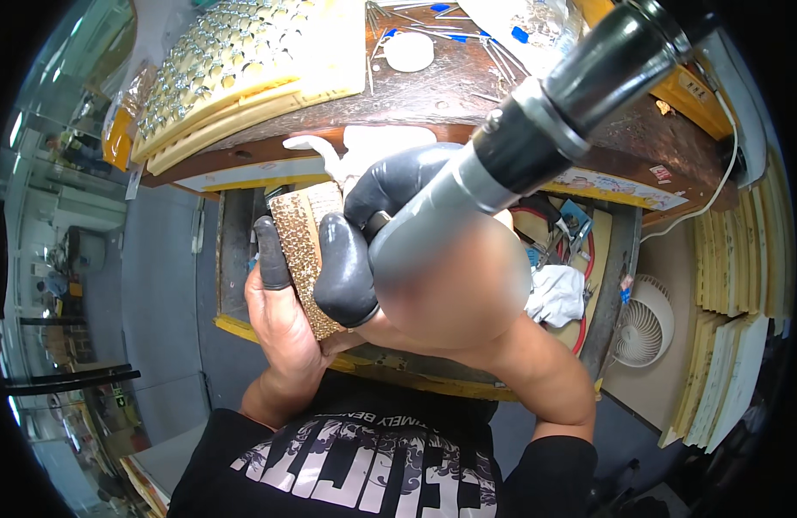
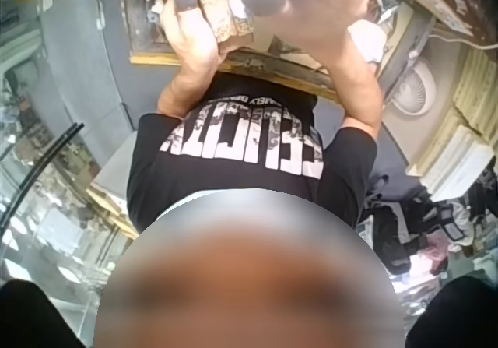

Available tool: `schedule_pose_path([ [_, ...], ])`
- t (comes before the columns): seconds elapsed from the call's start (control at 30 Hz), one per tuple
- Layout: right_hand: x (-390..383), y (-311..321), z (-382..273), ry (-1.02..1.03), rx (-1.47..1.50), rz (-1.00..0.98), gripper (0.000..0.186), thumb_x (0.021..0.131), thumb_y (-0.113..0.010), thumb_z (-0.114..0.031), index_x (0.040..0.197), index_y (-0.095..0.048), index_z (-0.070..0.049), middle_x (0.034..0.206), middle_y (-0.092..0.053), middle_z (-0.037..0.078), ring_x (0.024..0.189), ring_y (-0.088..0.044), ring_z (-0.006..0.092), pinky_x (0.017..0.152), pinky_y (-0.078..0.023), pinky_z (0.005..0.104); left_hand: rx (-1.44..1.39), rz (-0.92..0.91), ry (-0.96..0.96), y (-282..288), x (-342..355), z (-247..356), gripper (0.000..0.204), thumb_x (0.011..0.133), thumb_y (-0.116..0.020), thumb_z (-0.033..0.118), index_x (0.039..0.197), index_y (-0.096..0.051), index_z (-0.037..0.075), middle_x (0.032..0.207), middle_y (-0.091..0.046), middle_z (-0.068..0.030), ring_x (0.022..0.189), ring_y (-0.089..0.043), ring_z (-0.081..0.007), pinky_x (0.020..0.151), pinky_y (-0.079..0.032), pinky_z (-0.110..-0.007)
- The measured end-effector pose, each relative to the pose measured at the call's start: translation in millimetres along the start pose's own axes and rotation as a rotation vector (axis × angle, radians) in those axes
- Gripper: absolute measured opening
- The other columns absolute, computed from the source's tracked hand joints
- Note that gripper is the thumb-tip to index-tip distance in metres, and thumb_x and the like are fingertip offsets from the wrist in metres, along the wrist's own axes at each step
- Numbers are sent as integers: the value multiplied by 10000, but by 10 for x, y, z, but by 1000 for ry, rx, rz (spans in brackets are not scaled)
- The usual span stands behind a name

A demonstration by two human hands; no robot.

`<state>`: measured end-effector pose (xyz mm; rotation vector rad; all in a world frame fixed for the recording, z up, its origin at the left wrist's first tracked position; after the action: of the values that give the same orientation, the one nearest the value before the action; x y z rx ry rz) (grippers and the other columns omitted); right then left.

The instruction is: Polishing a piece of jewelry using a motorized rotary tool at a workbench.

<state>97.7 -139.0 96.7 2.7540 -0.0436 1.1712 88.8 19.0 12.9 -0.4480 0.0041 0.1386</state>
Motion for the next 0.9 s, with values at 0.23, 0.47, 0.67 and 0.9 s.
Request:
schedule_pose_path([
  [0.23, 69, 39, -54, 20, -17, 51, 172, 842, -604, 73, 954, -475, 73, 786, -590, 76, 616, -651, 129, 544, -540, 256, 10, 20, -18, -10, -1, 12, 430, 1039, -466, 349, 1107, -628, -44, 934, -709, -114, 776, -688, -141, 689, -560, -274],
  [0.47, 94, 62, -95, 22, -88, 64, 130, 832, -640, 32, 896, -527, 41, 661, -636, 43, 586, -637, 95, 534, -496, 224, -14, -1, -14, -16, 1, 11, 417, 1034, -480, 335, 1122, -620, -47, 948, -710, -113, 799, -694, -150, 712, -563, -277],
  [0.67, 64, 61, -55, -47, -48, 109, 90, 806, -658, 34, 836, -572, 37, 675, -637, 43, 579, -634, 95, 542, -490, 226, 14, 8, -20, -11, 9, 17, 420, 1035, -476, 338, 1120, -620, -47, 948, -710, -113, 796, -696, -149, 711, -563, -272],
  [0.9, 97, 68, -119, 11, -106, 98, 73, 800, -654, 38, 811, -583, 29, 704, -613, 43, 578, -618, 92, 532, -473, 230, 58, 6, -50, -19, 3, 56, 439, 1036, -468, 355, 1098, -632, -47, 924, -713, -108, 777, -690, -140, 695, -556, -267],
])
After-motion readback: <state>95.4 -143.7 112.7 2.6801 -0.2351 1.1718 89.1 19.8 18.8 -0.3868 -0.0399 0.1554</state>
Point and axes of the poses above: each hand's wrist, its own x-axis towards the middle knuckle, its own y-axis out of the back of the hand, z = x × y, the point moved 9 cm from there along x, towards the middle knuckle
